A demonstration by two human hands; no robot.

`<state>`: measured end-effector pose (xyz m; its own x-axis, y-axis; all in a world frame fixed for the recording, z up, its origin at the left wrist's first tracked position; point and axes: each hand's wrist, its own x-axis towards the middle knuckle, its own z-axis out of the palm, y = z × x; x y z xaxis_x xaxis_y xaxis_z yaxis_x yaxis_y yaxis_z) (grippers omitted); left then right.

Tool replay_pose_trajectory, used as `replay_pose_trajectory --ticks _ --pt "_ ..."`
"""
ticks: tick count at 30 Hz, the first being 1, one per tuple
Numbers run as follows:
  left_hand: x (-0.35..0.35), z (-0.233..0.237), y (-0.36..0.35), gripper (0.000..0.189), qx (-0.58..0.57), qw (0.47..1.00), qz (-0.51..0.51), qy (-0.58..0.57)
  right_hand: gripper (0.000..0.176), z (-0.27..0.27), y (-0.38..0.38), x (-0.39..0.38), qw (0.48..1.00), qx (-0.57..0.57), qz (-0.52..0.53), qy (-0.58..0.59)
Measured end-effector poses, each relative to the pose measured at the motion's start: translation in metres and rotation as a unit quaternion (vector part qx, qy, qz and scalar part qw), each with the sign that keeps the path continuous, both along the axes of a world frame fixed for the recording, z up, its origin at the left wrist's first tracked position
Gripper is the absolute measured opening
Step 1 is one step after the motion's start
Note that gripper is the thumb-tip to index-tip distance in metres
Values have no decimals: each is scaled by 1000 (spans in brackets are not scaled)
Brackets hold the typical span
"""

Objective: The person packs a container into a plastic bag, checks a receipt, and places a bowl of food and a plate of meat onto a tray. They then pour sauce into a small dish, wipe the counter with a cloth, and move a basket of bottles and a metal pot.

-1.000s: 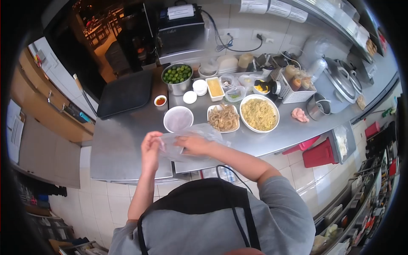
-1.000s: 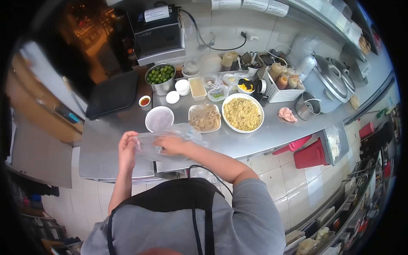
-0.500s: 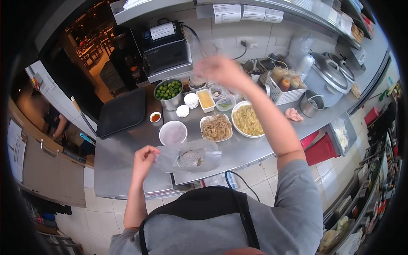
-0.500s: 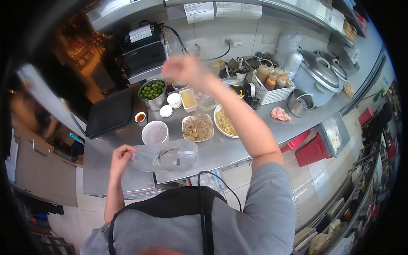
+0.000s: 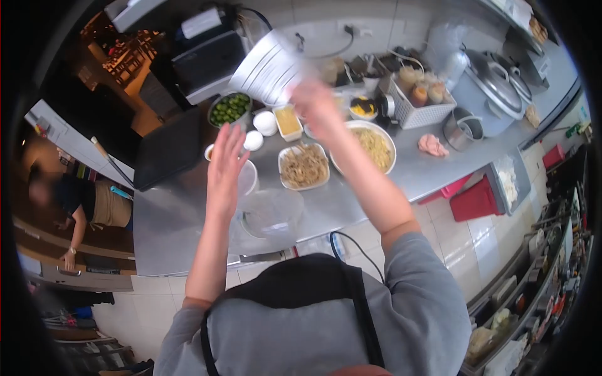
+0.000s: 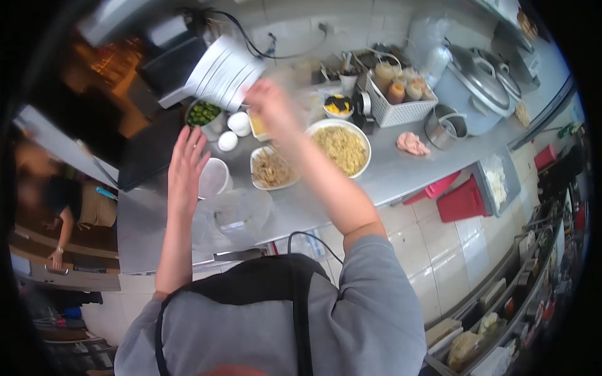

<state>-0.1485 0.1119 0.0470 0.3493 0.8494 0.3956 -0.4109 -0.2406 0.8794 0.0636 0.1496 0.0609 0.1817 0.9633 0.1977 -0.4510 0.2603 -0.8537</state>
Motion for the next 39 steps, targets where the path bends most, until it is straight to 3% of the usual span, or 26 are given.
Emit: replay_pose_trajectory --ticks 1,2,3,5,6,7,8,10,12,13,14,15,19,22,24,25,27,34,35,36,37,39 --pt "19 -6 5 47 -75 995 48 -46 7 -24 -13 -15 996 -14 44 -73" --pt "29 -11 13 37 -121 990 34 -67 6 -48 -18 -17 985 -24 89 -146" --pt "38 -17 18 35 -153 984 49 -74 6 -61 -17 -4 986 -33 85 -141" --pt "47 -25 21 32 -186 977 64 -79 8 -85 -17 35 962 -7 -59 -266" --pt "46 -29 21 31 -180 979 70 -69 11 -110 -7 69 913 55 -235 -330" --pt "44 -32 20 31 -175 980 77 -60 12 -132 6 123 809 69 -353 -466" --pt "41 -34 21 31 -179 979 76 -58 15 -152 14 174 771 -76 -399 -490" --pt "32 -37 22 28 -178 979 101 -1 22 -194 20 253 665 -243 -466 -530" --pt "31 -39 19 26 -184 977 110 0 27 -223 24 301 675 -351 -378 -528" --pt "31 -39 17 27 -178 977 114 19 27 -229 32 305 675 -351 -375 -529" --pt "32 -39 15 27 -172 977 118 38 27 -233 40 310 784 -395 -337 -340" --pt "31 -38 13 27 -174 977 121 38 28 -236 47 314 852 -420 -281 -134" --pt "19 -38 8 27 -184 971 136 74 32 -242 55 326 858 -467 -208 -55" --pt "14 -37 3 27 -181 969 147 77 33 -236 38 322 887 -403 -224 31" --pt "12 -38 2 27 -177 968 159 78 29 -237 14 307 916 -256 -285 120" --pt "12 -39 2 27 -182 967 164 76 29 -250 2 306 915 -258 -285 121" --pt "11 -39 3 27 -187 965 168 72 17 -268 -20 304 951 -119 -233 167" --pt "18 -42 7 24 -192 967 147 79 15 -300 -9 326 922 -331 -183 79" --pt "19 -44 7 24 -196 968 136 77 18 -301 0 331 834 -441 -154 -293" --pt "20 -45 6 24 -197 967 139 78 21 -305 5 336 616 -478 -100 -618" --pt "21 -45 4 24 -196 968 138 80 24 -332 4 345 587 -407 -230 -661" --pt "20 -51 8 26 -193 968 143 73 17 -359 -7 369 507 -254 -332 -754"
